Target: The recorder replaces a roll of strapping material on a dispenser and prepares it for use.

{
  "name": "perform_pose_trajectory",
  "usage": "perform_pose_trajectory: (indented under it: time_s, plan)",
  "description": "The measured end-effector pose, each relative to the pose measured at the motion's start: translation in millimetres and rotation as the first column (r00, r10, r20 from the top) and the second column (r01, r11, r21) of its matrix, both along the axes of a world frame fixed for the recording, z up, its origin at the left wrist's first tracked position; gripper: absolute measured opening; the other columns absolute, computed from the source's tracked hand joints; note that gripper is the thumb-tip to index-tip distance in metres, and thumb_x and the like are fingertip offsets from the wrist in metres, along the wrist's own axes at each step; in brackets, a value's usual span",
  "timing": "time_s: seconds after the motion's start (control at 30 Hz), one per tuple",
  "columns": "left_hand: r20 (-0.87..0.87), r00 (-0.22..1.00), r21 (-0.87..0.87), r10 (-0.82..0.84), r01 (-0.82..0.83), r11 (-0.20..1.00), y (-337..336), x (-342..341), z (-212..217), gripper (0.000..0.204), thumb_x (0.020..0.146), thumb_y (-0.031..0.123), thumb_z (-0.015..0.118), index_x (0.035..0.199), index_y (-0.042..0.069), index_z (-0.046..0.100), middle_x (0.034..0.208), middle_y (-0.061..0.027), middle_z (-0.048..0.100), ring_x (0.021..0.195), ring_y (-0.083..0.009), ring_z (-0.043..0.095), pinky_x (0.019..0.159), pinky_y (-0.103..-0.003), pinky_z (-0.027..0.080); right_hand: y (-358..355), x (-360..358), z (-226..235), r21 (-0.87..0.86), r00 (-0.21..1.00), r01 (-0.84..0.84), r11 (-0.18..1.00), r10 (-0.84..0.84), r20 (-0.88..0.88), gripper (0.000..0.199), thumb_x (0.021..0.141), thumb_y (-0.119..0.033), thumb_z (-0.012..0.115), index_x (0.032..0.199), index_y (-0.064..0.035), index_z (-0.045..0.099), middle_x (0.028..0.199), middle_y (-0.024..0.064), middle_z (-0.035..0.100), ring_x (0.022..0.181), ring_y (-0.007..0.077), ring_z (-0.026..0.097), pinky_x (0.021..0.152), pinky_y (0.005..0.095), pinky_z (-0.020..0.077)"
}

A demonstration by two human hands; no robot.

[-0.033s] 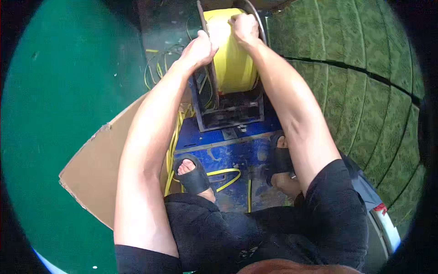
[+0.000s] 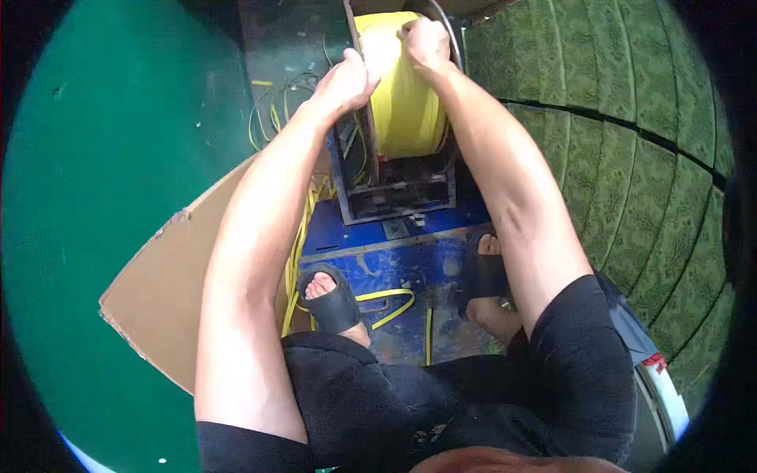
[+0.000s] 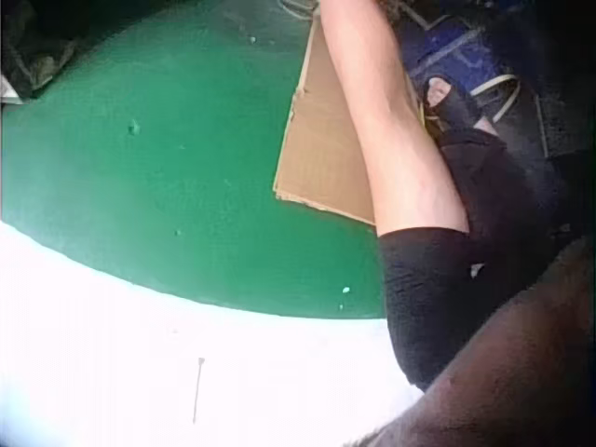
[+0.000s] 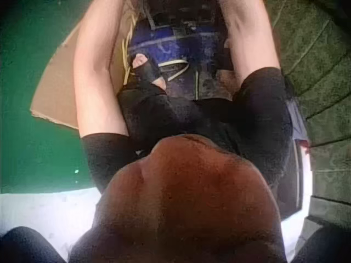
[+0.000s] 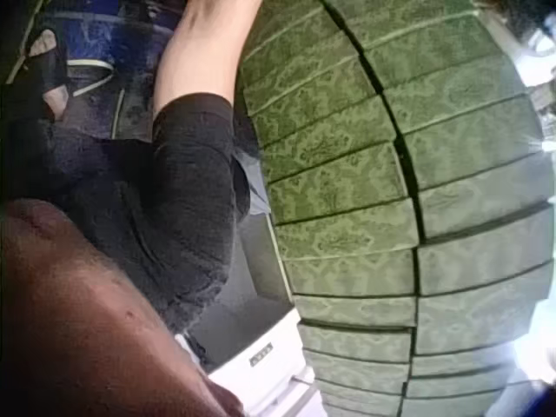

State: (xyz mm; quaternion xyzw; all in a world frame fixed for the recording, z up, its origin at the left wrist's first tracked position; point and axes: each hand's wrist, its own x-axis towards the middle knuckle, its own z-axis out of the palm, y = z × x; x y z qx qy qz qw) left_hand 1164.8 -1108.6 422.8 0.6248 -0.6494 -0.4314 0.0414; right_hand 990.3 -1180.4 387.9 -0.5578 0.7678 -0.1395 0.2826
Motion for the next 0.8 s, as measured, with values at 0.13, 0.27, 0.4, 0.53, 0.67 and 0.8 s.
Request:
perform_pose_trajectory:
  time_s: [0.13,0.27,0.4,0.53,0.67,0.8]
  plan:
    - [-0.035,0.999,-0.013,-0.005,0.004,1.000,-1,0,-1,0.062,0.093,0.031,0.045,0.123,-0.022,0.034,0.110,-0.0397,0.060,0.108,-0.0468,0.061,0.094,-0.049,0.048,-16,7,4,0.010,0.975,-0.092,0.996,0.092,-0.201,0.024,0.084,-0.024,0.073,0.102,-0.0086,0.075,0.097,0.0219,0.070,0.094,0.0333,0.070,0.084,0.0422,0.0544]
    - [-0.013,1.000,0.013,0.007,-0.007,1.000,0,-2,0,0.059,0.092,0.030,0.049,0.121,-0.020,0.037,0.112,-0.0397,0.059,0.110,-0.0464,0.061,0.095,-0.050,0.048,-29,22,4,0.069,0.972,0.063,0.996,-0.045,-0.232,0.020,0.089,-0.008,0.057,0.100,0.0024,0.072,0.105,0.0225,0.070,0.101,0.0336,0.069,0.084,0.0420,0.0573]
    - [-0.017,0.999,0.038,0.050,-0.050,0.998,2,-3,3,0.057,0.091,0.029,0.051,0.120,-0.018,0.039,0.113,-0.0388,0.060,0.111,-0.0459,0.060,0.096,-0.050,0.048,-34,18,14,0.096,0.964,0.020,0.995,0.006,-0.265,0.023,0.078,-0.013,0.071,0.095,0.0025,0.071,0.100,0.0245,0.070,0.095,0.0352,0.069,0.081,0.0412,0.0558]
    - [-0.030,0.998,0.037,0.052,-0.051,0.998,3,-2,6,0.059,0.090,0.030,0.052,0.121,-0.018,0.038,0.114,-0.0380,0.060,0.111,-0.0451,0.061,0.096,-0.048,0.048,-44,6,18,0.180,0.900,-0.120,0.976,0.184,-0.395,0.032,0.070,-0.016,0.079,0.095,0.0025,0.072,0.102,0.0221,0.071,0.098,0.0309,0.070,0.084,0.0368,0.0566]
    - [-0.051,0.998,-0.023,0.022,-0.024,0.999,4,-2,8,0.056,0.093,0.027,0.047,0.117,-0.022,0.037,0.108,-0.0425,0.058,0.106,-0.0479,0.062,0.093,-0.048,0.049,-62,-1,2,0.295,0.875,-0.179,0.938,0.289,-0.389,0.030,0.073,-0.013,0.075,0.097,0.0033,0.071,0.103,0.0235,0.070,0.101,0.0314,0.069,0.084,0.0364,0.0566]
    - [-0.054,0.998,0.002,0.044,-0.044,0.999,5,-2,9,0.055,0.093,0.027,0.047,0.116,-0.022,0.037,0.108,-0.0429,0.058,0.105,-0.0480,0.062,0.093,-0.048,0.049,-76,-16,-7,0.382,0.712,-0.386,0.840,0.534,-0.455,0.028,0.076,-0.007,0.066,0.103,-0.0004,0.071,0.107,0.0230,0.069,0.103,0.0352,0.067,0.085,0.0381,0.0557]
